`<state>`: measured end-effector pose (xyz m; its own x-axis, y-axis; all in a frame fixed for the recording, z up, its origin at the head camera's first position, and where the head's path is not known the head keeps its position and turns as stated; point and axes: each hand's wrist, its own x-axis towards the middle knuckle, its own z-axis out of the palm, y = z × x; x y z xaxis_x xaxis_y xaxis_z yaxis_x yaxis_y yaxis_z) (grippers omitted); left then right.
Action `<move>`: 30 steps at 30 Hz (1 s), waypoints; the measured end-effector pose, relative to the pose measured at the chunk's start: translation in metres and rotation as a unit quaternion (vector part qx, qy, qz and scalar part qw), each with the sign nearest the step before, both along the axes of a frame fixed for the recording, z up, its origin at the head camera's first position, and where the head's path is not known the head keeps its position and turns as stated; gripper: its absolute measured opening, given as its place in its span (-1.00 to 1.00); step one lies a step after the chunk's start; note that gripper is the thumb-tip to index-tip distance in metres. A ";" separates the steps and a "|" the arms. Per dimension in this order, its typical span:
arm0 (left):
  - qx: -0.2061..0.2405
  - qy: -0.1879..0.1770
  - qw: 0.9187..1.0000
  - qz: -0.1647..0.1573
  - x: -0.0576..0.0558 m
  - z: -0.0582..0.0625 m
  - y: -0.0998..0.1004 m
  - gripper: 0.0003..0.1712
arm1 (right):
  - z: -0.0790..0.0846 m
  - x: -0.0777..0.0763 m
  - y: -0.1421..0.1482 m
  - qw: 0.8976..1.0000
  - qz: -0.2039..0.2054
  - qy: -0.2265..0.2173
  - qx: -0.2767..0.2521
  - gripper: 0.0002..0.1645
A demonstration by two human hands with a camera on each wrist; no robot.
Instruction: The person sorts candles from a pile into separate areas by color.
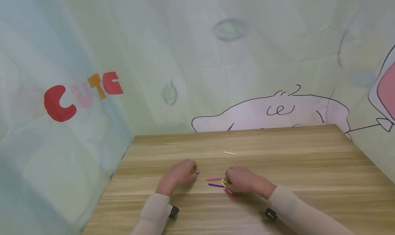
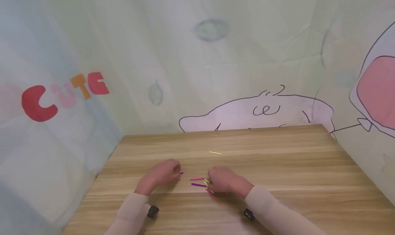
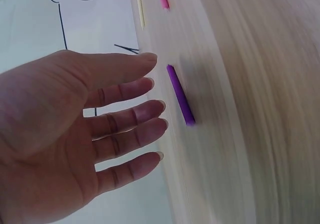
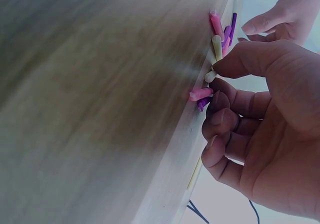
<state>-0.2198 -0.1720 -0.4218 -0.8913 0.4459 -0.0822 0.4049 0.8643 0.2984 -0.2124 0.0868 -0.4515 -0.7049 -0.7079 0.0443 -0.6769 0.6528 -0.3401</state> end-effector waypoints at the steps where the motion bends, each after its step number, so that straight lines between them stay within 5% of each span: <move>1: -0.003 0.000 1.000 0.000 0.000 0.000 0.002 -0.83 | 0.000 0.000 0.000 1.000 0.001 0.001 0.001 -0.58; 11: -0.020 -0.002 1.000 -0.004 0.001 -0.007 0.014 -0.85 | -0.003 0.002 0.000 1.000 0.006 0.004 0.005 -0.62; 30: -0.036 0.037 0.996 -0.073 0.000 -0.004 0.046 -0.81 | -0.006 -0.001 0.002 0.999 -0.001 0.033 0.001 -0.62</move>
